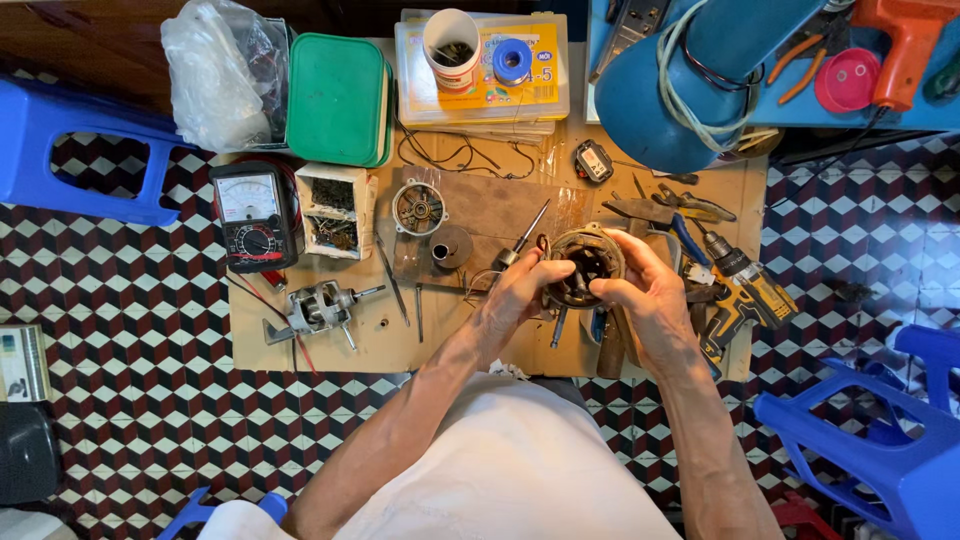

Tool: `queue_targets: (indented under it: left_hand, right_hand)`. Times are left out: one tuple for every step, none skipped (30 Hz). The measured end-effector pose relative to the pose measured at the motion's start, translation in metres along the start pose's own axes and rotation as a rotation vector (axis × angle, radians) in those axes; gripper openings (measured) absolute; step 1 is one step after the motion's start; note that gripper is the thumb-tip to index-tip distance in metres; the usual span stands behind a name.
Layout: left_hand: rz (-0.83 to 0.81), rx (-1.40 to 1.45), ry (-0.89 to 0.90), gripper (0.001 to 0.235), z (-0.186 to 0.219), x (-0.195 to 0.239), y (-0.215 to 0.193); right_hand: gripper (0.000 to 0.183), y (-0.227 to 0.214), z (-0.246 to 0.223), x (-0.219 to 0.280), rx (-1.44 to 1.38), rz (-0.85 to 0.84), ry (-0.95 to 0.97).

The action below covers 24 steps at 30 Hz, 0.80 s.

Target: The person works on a disassembled electrical motor on a cluttered workbench. They use a wooden block to tap the motor housing, then use a screwdriver to adjust internal components. The person also handles small parts and wires, placing them into a container.

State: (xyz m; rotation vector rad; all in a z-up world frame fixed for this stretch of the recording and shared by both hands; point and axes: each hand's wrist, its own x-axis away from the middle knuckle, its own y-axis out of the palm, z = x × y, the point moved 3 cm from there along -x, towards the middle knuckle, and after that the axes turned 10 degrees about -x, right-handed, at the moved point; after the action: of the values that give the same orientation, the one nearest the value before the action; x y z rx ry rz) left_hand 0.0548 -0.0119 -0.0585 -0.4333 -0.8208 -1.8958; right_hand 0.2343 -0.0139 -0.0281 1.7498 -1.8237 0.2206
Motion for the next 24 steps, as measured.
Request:
queue_targets:
  left_hand:
    - [-0.020, 0.023, -0.005, 0.057, -0.001, -0.001, -0.001]
    - [-0.038, 0.047, -0.007, 0.057, -0.002, -0.004, -0.002]
    - [-0.053, 0.069, -0.005, 0.056, -0.003, -0.006, -0.003]
    - [-0.068, 0.091, -0.003, 0.055, -0.005, -0.008, -0.004]
    - [-0.082, 0.114, -0.001, 0.054, -0.007, -0.011, -0.005]
    - [-0.113, 0.130, -0.005, 0.053, -0.009, -0.014, -0.005]
    - [-0.143, 0.145, -0.009, 0.053, -0.010, -0.016, -0.005]
    - [-0.175, 0.160, -0.012, 0.053, -0.011, -0.019, -0.005]
    - [-0.133, 0.158, 0.000, 0.053, -0.011, -0.021, -0.006]
    - [-0.092, 0.156, 0.010, 0.053, -0.013, -0.023, -0.005]
    - [-0.052, 0.154, 0.019, 0.053, -0.013, -0.024, -0.003]
    - [-0.035, 0.175, 0.053, 0.053, -0.011, -0.027, -0.002]
    - [-0.017, 0.196, 0.087, 0.053, -0.009, -0.030, -0.002]
    - [0.000, 0.217, 0.119, 0.053, -0.006, -0.032, -0.001]
    - [0.026, 0.219, 0.110, 0.053, -0.005, -0.035, -0.001]
    - [0.053, 0.221, 0.101, 0.053, -0.003, -0.036, -0.003]
    - [0.080, 0.223, 0.091, 0.053, -0.002, -0.038, -0.004]
    - [0.104, 0.224, 0.089, 0.054, 0.000, -0.040, -0.006]
    - [0.127, 0.225, 0.088, 0.054, 0.001, -0.041, -0.008]
    - [0.146, 0.224, 0.083, 0.055, 0.001, -0.043, -0.009]
    - [0.177, 0.199, 0.075, 0.055, 0.000, -0.043, -0.011]
    - [0.207, 0.173, 0.066, 0.056, 0.000, -0.044, -0.012]
    - [0.237, 0.147, 0.057, 0.057, -0.002, -0.045, -0.013]
    - [0.235, 0.155, 0.063, 0.057, -0.003, -0.046, -0.013]
  right_hand:
    - [0.065, -0.001, 0.001, -0.002, -0.010, 0.001, 0.007]
    - [0.065, -0.002, 0.000, -0.005, -0.004, -0.007, 0.006]
    - [0.064, -0.003, -0.001, -0.008, 0.001, -0.016, 0.004]
    - [0.064, -0.004, -0.001, -0.010, 0.007, -0.024, 0.003]
    - [0.064, -0.005, -0.002, -0.012, 0.029, -0.031, -0.007]
    - [0.064, -0.006, -0.004, -0.015, 0.051, -0.037, -0.015]
    - [0.064, -0.006, -0.005, -0.017, 0.073, -0.043, -0.024]
    - [0.064, -0.007, -0.006, -0.020, 0.084, -0.042, -0.020]
    - [0.063, -0.007, -0.008, -0.023, 0.095, -0.040, -0.016]
    - [0.062, -0.007, -0.010, -0.024, 0.105, -0.035, -0.010]
    - [0.061, -0.007, -0.012, -0.025, 0.137, -0.019, -0.022]
    - [0.059, -0.006, -0.014, -0.026, 0.169, -0.003, -0.035]
    - [0.058, -0.003, -0.017, -0.027, 0.201, 0.013, -0.048]
    - [0.055, -0.001, -0.023, -0.026, 0.333, 0.025, -0.174]
    - [0.053, 0.003, -0.030, -0.022, 0.464, 0.036, -0.302]
    - [0.050, 0.008, -0.035, -0.018, 0.595, 0.045, -0.429]
    - [0.048, 0.011, -0.040, -0.012, 0.664, 0.077, -0.525]
    - [0.045, 0.015, -0.043, -0.002, 0.730, 0.106, -0.620]
    - [0.043, 0.020, -0.045, 0.002, 0.796, 0.134, -0.715]
    - [0.041, 0.025, -0.044, 0.002, 0.838, 0.121, -0.737]
    - [0.039, 0.030, -0.041, 0.000, 0.879, 0.108, -0.759]
    - [0.038, 0.033, -0.040, -0.002, 0.922, 0.098, -0.781]
    - [0.034, 0.034, -0.037, -0.006, 0.878, 0.080, -0.747]
    - [0.031, 0.035, -0.034, -0.012, 0.832, 0.056, -0.714]
